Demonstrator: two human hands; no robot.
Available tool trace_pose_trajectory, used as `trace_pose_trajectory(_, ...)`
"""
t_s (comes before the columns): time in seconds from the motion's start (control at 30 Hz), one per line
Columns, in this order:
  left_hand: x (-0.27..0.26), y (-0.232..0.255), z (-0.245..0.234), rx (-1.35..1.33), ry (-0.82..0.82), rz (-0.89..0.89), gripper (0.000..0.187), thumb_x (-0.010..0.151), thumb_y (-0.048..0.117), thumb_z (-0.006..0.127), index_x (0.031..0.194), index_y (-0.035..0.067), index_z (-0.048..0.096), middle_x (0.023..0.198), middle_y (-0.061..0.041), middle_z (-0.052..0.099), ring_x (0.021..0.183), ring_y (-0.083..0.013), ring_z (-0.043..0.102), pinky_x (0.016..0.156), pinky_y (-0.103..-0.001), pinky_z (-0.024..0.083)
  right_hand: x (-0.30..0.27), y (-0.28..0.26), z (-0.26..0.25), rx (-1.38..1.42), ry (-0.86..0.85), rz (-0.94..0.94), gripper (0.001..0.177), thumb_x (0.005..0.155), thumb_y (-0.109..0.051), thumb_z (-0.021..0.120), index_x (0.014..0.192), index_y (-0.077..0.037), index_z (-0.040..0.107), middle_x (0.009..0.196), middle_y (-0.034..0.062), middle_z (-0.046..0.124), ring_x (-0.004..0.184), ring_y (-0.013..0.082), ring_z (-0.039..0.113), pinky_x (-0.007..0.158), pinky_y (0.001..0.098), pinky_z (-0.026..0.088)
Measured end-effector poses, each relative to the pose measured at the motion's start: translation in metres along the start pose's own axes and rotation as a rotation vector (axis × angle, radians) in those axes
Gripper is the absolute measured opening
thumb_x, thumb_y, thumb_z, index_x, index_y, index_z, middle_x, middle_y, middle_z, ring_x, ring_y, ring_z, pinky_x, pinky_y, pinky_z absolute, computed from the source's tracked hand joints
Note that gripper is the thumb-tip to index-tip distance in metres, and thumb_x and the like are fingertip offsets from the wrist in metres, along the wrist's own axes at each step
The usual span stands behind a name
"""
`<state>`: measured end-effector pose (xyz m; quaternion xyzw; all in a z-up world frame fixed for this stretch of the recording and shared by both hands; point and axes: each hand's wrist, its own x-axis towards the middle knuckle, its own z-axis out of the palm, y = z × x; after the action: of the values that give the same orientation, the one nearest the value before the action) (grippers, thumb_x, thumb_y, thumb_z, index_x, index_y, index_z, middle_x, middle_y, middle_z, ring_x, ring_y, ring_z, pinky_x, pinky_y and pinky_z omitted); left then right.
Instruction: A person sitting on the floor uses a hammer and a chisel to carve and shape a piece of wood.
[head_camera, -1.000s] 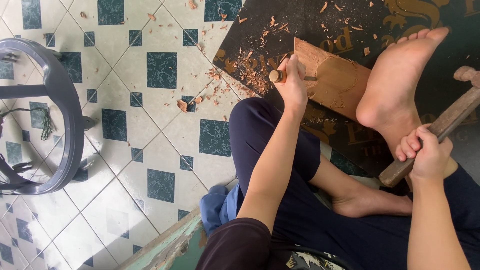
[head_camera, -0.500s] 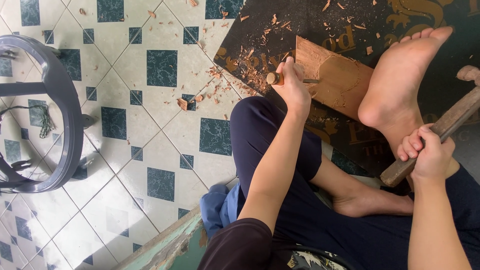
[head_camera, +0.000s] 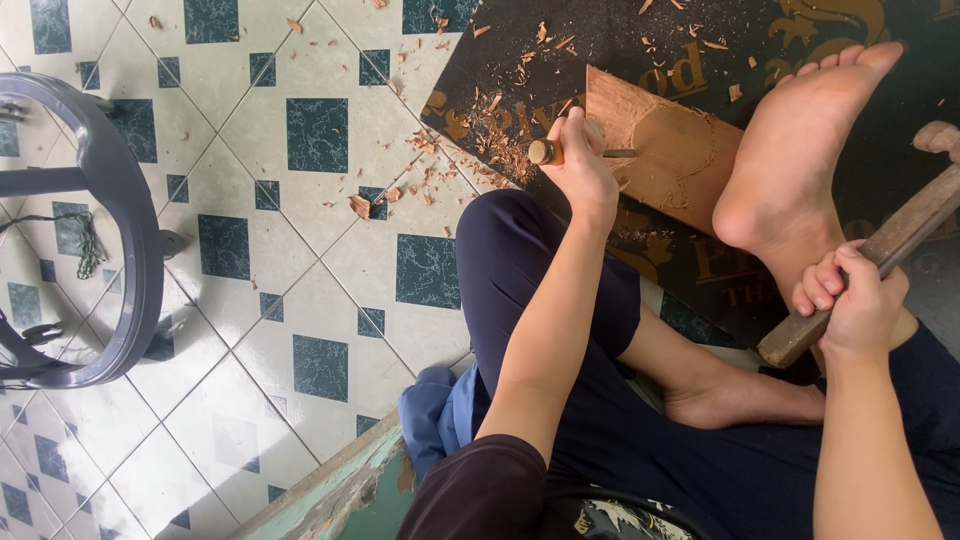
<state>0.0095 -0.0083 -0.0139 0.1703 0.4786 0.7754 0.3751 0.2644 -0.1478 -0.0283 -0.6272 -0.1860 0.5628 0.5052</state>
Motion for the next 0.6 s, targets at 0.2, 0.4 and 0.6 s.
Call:
trace_pose_trajectory(0.2, 0.001, -0.003, -0.003, -0.028, -0.011, 0.010, 0.045, 0.094, 0.011, 0.046, 0.056, 0.018, 0.022, 0.053, 0.005, 0.020, 0.053, -0.0084, 0.015, 0.054, -0.031, 0.013, 0.001, 0.003, -0.004, -0.007, -0.044, -0.035, 0.031, 0.102, -0.013, 0.044, 0.073, -0.017, 0.037, 0.060, -0.0041, 0.028, 0.046, 0.0069, 0.030, 0.043, 0.0250, 0.026)
trace_pose_trajectory(0.4, 0.002, -0.005, 0.000, 0.072, -0.068, -0.055, 0.041, 0.091, 0.019, 0.052, 0.058, 0.020, 0.028, 0.052, 0.007, 0.027, 0.051, -0.0047, 0.022, 0.049, -0.027, 0.015, -0.002, 0.000, 0.002, -0.009, -0.022, -0.042, 0.025, 0.101, -0.011, 0.043, 0.078, -0.018, 0.038, 0.060, -0.0038, 0.027, 0.047, 0.0065, 0.029, 0.043, 0.0242, 0.026)
trace_pose_trajectory(0.6, -0.008, 0.017, 0.003, 0.329, -0.270, -0.126, 0.053, 0.093, 0.047, 0.056, 0.065, 0.021, 0.018, 0.059, 0.010, 0.020, 0.057, -0.0047, 0.019, 0.051, -0.028, 0.018, -0.017, -0.029, 0.026, -0.275, -0.100, 0.020, 0.038, 0.104, -0.013, 0.049, 0.071, -0.016, 0.030, 0.058, 0.0001, 0.026, 0.046, 0.0124, 0.029, 0.043, 0.0291, 0.025)
